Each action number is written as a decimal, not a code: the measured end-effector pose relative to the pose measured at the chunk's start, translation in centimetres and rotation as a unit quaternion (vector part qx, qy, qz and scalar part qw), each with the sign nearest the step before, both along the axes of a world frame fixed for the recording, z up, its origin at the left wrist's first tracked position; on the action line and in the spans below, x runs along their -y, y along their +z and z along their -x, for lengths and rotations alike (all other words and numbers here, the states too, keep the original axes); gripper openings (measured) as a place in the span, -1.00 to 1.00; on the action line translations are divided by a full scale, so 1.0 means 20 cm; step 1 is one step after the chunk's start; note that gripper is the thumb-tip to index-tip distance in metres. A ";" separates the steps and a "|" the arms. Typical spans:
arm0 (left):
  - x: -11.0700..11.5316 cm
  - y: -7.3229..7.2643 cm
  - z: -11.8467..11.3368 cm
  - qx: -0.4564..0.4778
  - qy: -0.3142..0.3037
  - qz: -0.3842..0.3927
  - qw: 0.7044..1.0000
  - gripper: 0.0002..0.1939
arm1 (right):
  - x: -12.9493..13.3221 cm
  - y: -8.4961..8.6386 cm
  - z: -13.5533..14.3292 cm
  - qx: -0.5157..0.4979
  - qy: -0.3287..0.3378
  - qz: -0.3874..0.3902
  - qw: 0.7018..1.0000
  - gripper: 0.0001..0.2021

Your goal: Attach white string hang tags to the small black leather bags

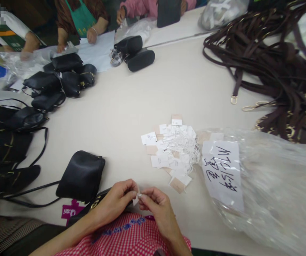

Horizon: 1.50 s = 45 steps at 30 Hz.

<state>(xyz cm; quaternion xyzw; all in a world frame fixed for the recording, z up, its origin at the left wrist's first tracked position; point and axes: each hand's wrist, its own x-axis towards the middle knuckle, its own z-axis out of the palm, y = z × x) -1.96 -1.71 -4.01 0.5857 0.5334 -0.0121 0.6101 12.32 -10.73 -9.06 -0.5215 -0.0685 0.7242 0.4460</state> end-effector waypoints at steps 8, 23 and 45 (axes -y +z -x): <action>0.00 0.00 -0.01 -0.017 0.005 0.001 1.000 -0.88 | -0.02 0.01 0.03 0.039 -0.012 -0.013 0.999 -0.69; 0.02 -0.06 0.01 0.012 0.047 0.011 0.999 -0.91 | -0.05 0.02 0.06 0.135 -0.005 -0.054 0.989 -0.68; 0.06 -0.03 0.00 -0.055 -0.039 -0.087 0.994 -0.59 | -0.06 -0.02 0.09 0.411 0.144 -0.213 0.874 -0.80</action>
